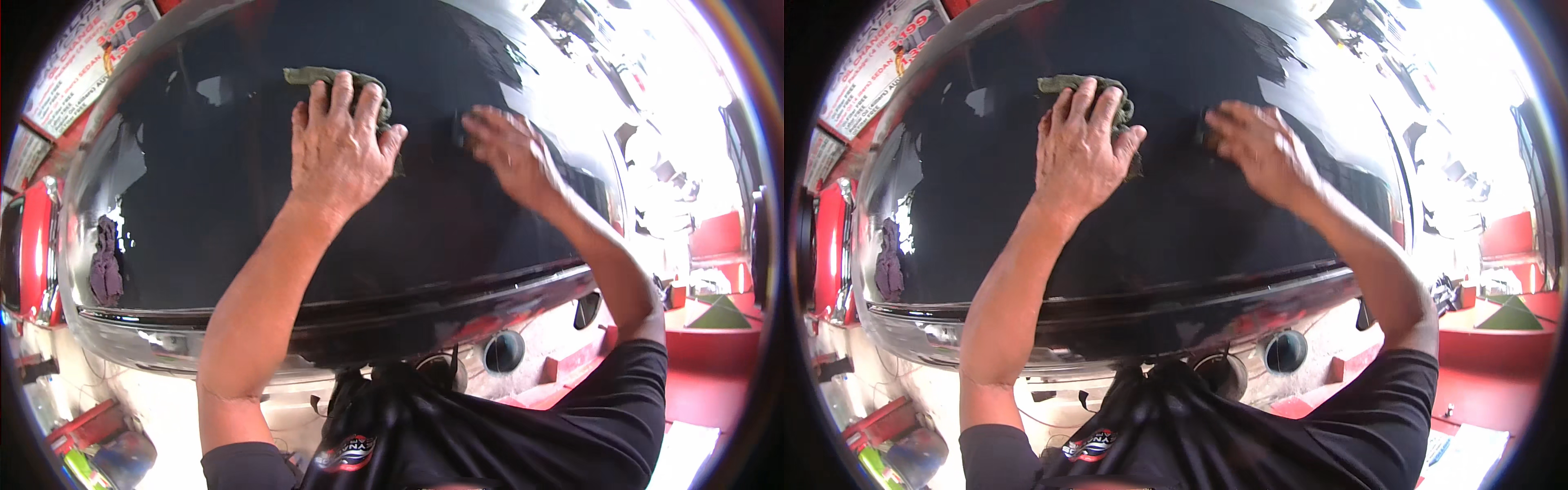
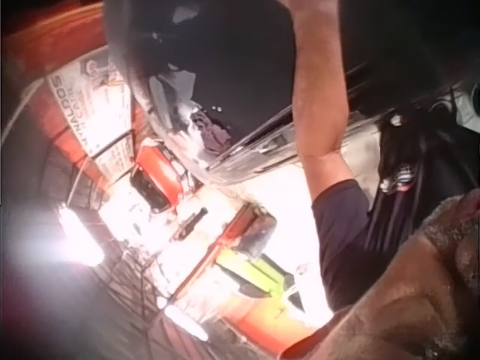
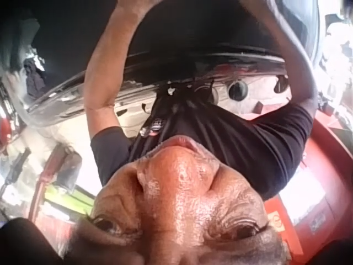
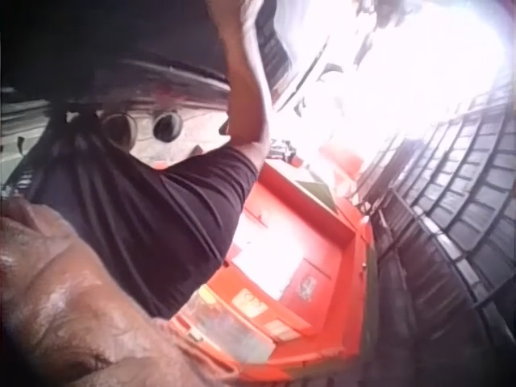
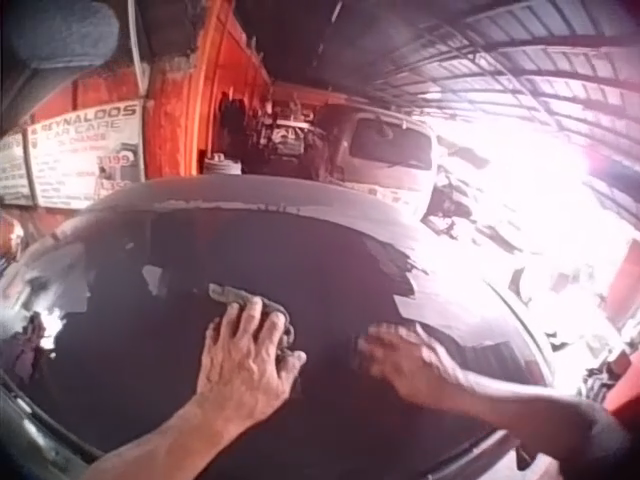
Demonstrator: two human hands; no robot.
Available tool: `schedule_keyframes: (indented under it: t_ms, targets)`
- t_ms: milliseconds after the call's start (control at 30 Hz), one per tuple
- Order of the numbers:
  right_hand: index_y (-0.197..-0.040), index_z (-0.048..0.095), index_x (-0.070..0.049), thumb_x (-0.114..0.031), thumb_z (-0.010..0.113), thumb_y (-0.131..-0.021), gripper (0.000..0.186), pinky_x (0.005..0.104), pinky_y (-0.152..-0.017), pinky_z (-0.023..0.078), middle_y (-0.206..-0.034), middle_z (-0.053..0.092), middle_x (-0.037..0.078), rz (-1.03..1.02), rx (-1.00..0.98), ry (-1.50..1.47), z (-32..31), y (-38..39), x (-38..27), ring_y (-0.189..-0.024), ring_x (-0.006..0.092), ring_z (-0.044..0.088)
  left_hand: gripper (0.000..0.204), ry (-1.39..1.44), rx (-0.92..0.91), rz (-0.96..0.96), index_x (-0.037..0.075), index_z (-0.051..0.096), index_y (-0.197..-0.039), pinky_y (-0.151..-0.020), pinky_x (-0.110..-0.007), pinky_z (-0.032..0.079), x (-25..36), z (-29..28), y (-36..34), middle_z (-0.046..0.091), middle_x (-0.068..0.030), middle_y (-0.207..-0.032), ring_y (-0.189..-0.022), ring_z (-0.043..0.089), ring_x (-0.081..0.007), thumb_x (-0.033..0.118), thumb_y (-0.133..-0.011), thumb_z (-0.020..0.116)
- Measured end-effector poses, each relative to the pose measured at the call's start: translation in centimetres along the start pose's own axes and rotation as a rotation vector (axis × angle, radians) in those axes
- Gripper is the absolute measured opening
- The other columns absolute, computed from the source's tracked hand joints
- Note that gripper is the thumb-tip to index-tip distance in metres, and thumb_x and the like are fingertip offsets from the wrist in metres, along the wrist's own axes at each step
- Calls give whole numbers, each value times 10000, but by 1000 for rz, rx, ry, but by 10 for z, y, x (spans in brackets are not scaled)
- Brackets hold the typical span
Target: The person is using a sanding block and a damp cloth to sand and smooth the surface of a dark-colored vehicle body panel.
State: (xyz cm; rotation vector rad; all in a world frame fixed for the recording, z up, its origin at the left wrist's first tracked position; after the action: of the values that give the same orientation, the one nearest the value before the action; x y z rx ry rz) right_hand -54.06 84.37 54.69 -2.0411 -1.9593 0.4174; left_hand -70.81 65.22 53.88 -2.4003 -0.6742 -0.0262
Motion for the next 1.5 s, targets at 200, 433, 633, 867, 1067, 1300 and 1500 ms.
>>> schedule_keyframes:
  t_ms: [200, 433, 633, 867, 1067, 1300, 1500]
  targets:
    - [-1309, 733, -151, -293, 690, -969, 371, 447, -1037, 526, -1293, 719, 160, 156, 101, -170, 101, -201, 186, -1165, 369, 685, 573, 95, -10, -13, 71, 622, -1367, -1106, -589, 421, -2, -16, 1, 541, -214, -1473, -1375, 493, -423, 394, -912, 754]
    - [-1310, 727, -137, -318, 668, -993, 370, 403, -1025, 528, -1320, 716, 133, 285, 81, 10, 123, -254, 233, -1191, 344, 693, 588, 150, -79, -25, 80, 605, -1375, -1138, -600, 402, 0, -9, 4, 516, -239, -1478, -1407, 461, -452, 409, -912, 759]
    - [-1336, 712, -131, -237, 671, -976, 378, 467, -1011, 507, -1342, 683, 154, -61, -54, -313, 46, -95, 28, -1146, 339, 693, 505, 44, -26, -15, 70, 623, -1359, -1100, -567, 437, -13, -15, 4, 537, -218, -1466, -1363, 506, -399, 378, -966, 704]
    - [-1392, 675, -154, -296, 623, -1004, 416, 511, -1087, 439, -1423, 619, 168, -121, 65, -72, 56, -98, 54, -1251, 383, 603, 450, 52, -13, -10, 87, 621, -1353, -1098, -562, 441, -1, -7, -3, 550, -212, -1457, -1365, 507, -405, 344, -989, 679]
    - [-1311, 734, -191, -387, 629, -992, 389, 479, -1042, 518, -1315, 709, 146, 213, 5, -68, 115, -278, 205, -1210, 385, 666, 455, 117, 13, 21, 77, 621, -1338, -1096, -572, 445, 2, -7, -6, 551, -249, -1448, -1337, 532, -466, 340, -974, 693]
    - [-1355, 692, -153, -340, 548, -1036, 397, 507, -1052, 486, -1351, 676, 164, -58, 65, -5, 91, -166, 68, -1253, 367, 618, 426, 67, -18, -10, 98, 631, -1336, -1106, -572, 443, -13, -7, 3, 568, -214, -1453, -1357, 530, -414, 333, -985, 687]
    - [-1368, 688, -155, -179, 763, -887, 487, 522, -1147, 438, -1446, 616, 130, -249, -176, -132, -4, 7, -45, -1366, 294, 578, 459, 56, -1, 5, 93, 630, -1369, -1104, -580, 444, -4, 3, -3, 580, -214, -1451, -1347, 542, -417, 345, -990, 686]
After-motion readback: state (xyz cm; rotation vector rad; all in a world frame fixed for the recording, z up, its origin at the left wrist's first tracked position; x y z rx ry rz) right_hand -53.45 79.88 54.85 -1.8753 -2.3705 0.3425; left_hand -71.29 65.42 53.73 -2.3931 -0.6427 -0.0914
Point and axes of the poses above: each hand's wrist, its own y-axis away from the middle knuckle, its own z-axis out of the palm, x = y × z, the point moved 5 cm from there along -y, towards the middle knuckle
